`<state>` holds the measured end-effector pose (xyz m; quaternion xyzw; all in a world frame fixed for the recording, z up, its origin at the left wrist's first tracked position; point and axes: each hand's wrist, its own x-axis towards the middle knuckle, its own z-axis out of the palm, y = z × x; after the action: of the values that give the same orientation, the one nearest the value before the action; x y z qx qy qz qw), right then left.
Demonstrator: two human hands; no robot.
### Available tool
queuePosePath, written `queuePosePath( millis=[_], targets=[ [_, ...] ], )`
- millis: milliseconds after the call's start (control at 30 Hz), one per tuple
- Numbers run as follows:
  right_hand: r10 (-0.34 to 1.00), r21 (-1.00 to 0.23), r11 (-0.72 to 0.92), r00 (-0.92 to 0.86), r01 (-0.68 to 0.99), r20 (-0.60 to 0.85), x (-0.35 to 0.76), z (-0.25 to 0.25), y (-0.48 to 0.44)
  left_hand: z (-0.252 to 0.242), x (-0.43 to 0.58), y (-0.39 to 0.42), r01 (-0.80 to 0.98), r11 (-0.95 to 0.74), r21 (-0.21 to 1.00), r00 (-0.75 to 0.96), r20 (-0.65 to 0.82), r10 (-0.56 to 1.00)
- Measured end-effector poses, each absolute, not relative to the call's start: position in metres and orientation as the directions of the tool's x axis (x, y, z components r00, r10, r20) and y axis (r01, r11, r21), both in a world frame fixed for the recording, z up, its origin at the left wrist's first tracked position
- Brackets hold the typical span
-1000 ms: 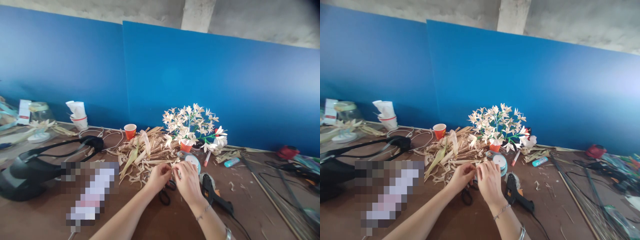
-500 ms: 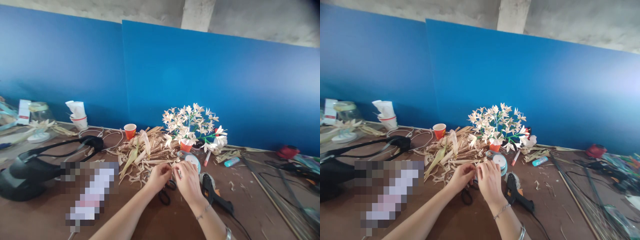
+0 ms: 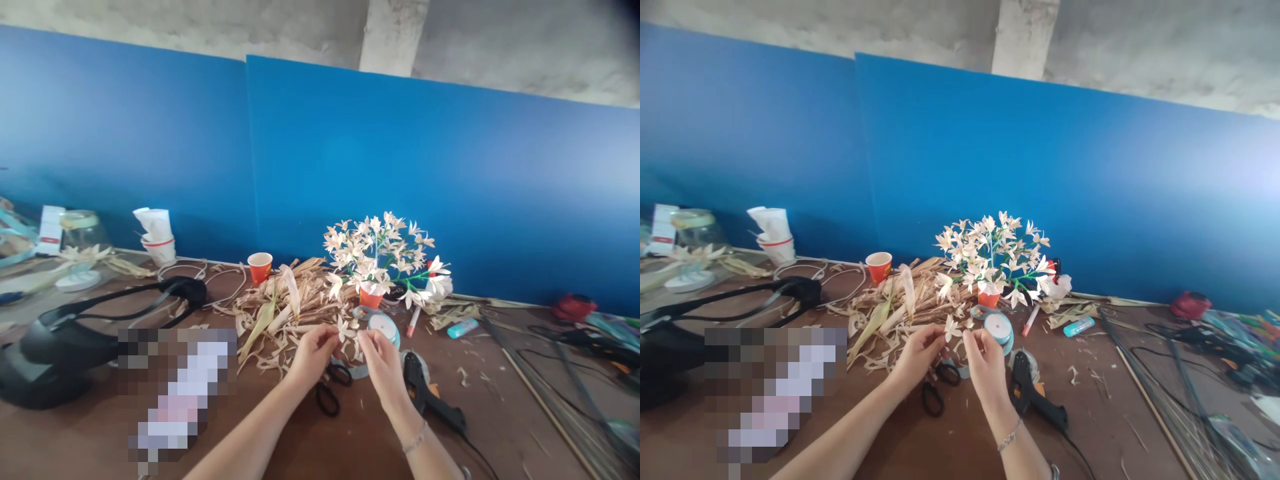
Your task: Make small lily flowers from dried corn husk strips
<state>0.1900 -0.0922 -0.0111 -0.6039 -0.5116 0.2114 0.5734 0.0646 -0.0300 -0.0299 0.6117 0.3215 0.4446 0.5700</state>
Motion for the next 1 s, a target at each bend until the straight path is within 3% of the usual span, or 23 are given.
queuePosePath(
  millis=[133, 267, 600, 800, 1000],
  targets=[
    [0.912, -0.989, 0.117, 0.386, 0.089, 0.143, 0.186, -0.010, -0.090, -0.031, 0.065, -0.032, -0.124, -0.199, 0.972, 0.412, 0.233, 0.881],
    [0.926, -0.996, 0.085, 0.370, -0.005, 0.077, 0.185, -0.009, -0.091, -0.038, 0.068, -0.031, -0.153, -0.207, 0.966, 0.468, 0.255, 0.846],
    [0.933, -0.970, 0.163, 0.293, 0.177, 0.211, 0.189, -0.020, -0.090, -0.029, 0.061, -0.032, 0.063, -0.528, 0.847, 0.343, 0.479, 0.808],
    [0.919, -0.938, 0.195, 0.281, 0.288, 0.277, 0.188, -0.014, -0.093, -0.028, 0.060, -0.033, 0.010, -0.526, 0.850, 0.346, 0.491, 0.799],
    [0.925, -0.947, 0.198, 0.270, 0.255, 0.266, 0.186, -0.007, -0.097, -0.025, 0.059, -0.034, -0.038, -0.544, 0.839, 0.333, 0.523, 0.785]
  ],
)
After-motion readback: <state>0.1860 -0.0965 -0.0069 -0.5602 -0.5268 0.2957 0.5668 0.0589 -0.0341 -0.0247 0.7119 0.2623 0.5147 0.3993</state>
